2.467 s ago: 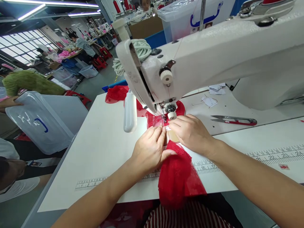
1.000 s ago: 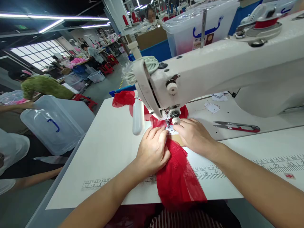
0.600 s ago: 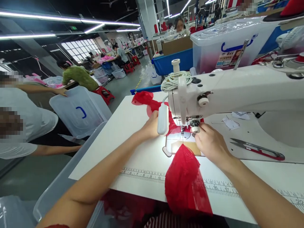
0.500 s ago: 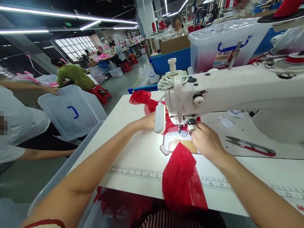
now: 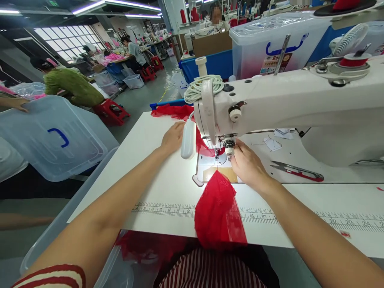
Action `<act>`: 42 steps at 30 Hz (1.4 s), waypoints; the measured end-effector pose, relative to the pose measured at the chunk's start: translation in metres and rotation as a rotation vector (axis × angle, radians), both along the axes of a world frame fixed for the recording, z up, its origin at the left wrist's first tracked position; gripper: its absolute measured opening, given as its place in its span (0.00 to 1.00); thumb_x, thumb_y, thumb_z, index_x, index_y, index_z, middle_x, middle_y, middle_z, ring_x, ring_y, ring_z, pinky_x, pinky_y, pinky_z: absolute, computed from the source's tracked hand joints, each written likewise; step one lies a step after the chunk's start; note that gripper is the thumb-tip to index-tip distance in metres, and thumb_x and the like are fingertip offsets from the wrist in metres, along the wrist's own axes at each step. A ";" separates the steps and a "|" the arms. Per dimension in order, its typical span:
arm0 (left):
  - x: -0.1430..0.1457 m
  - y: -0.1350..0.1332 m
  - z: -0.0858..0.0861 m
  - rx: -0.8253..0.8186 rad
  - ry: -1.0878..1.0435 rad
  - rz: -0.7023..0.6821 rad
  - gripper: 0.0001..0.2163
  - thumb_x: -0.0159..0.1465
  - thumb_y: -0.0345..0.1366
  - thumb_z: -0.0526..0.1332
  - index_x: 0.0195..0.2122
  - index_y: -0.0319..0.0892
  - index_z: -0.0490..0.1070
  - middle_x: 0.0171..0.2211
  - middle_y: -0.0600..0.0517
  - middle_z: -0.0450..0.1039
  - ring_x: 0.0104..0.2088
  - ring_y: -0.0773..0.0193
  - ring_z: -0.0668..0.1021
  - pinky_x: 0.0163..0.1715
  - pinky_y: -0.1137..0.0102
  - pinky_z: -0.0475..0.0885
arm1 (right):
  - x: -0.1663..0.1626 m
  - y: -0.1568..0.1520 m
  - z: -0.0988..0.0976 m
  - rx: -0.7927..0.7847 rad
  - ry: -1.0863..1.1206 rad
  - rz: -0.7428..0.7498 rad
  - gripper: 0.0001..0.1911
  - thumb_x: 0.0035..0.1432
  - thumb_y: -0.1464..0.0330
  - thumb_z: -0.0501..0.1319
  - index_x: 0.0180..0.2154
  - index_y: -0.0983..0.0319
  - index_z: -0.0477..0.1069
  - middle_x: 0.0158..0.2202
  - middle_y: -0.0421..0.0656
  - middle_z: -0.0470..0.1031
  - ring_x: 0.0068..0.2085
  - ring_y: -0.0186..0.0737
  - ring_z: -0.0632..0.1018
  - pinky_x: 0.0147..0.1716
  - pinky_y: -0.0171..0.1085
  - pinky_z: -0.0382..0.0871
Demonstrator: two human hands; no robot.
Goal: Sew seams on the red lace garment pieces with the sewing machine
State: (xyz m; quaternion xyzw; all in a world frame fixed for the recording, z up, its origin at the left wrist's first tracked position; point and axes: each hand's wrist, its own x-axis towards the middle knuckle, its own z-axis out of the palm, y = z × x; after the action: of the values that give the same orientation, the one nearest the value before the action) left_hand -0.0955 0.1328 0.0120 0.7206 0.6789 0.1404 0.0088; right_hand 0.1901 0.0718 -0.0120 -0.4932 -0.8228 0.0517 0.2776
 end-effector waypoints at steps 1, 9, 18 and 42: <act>0.003 -0.002 0.002 -0.010 0.008 -0.046 0.19 0.67 0.34 0.50 0.59 0.46 0.65 0.61 0.50 0.64 0.60 0.58 0.67 0.63 0.63 0.57 | 0.000 0.000 0.000 0.003 -0.009 0.030 0.14 0.57 0.74 0.49 0.40 0.59 0.71 0.42 0.48 0.77 0.43 0.48 0.76 0.38 0.41 0.70; 0.057 -0.097 0.016 0.054 -0.071 -0.209 0.11 0.65 0.31 0.53 0.47 0.39 0.69 0.45 0.45 0.72 0.45 0.57 0.74 0.45 0.63 0.68 | 0.007 0.001 -0.005 0.028 0.081 0.008 0.14 0.56 0.74 0.49 0.36 0.60 0.72 0.46 0.49 0.76 0.48 0.49 0.76 0.43 0.44 0.71; 0.083 -0.234 0.010 -0.110 -0.115 -0.207 0.14 0.66 0.47 0.56 0.30 0.41 0.65 0.30 0.51 0.68 0.31 0.61 0.68 0.32 0.65 0.62 | 0.006 -0.036 0.026 -0.067 0.084 0.029 0.14 0.60 0.73 0.49 0.40 0.63 0.73 0.43 0.50 0.77 0.43 0.44 0.76 0.41 0.41 0.69; 0.094 -0.238 0.013 -0.276 -1.749 0.032 0.10 0.66 0.41 0.59 0.31 0.41 0.65 0.31 0.55 0.66 0.33 0.71 0.69 0.39 0.74 0.69 | -0.011 -0.159 0.033 -0.713 0.810 -0.085 0.12 0.57 0.56 0.63 0.34 0.58 0.73 0.30 0.39 0.75 0.28 0.35 0.74 0.26 0.32 0.72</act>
State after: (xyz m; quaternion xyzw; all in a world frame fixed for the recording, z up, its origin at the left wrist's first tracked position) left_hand -0.0017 -0.1047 0.0246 0.3382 0.4501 0.5580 0.6097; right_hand 0.1789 -0.0876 0.0209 -0.5304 -0.5607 0.5026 0.3896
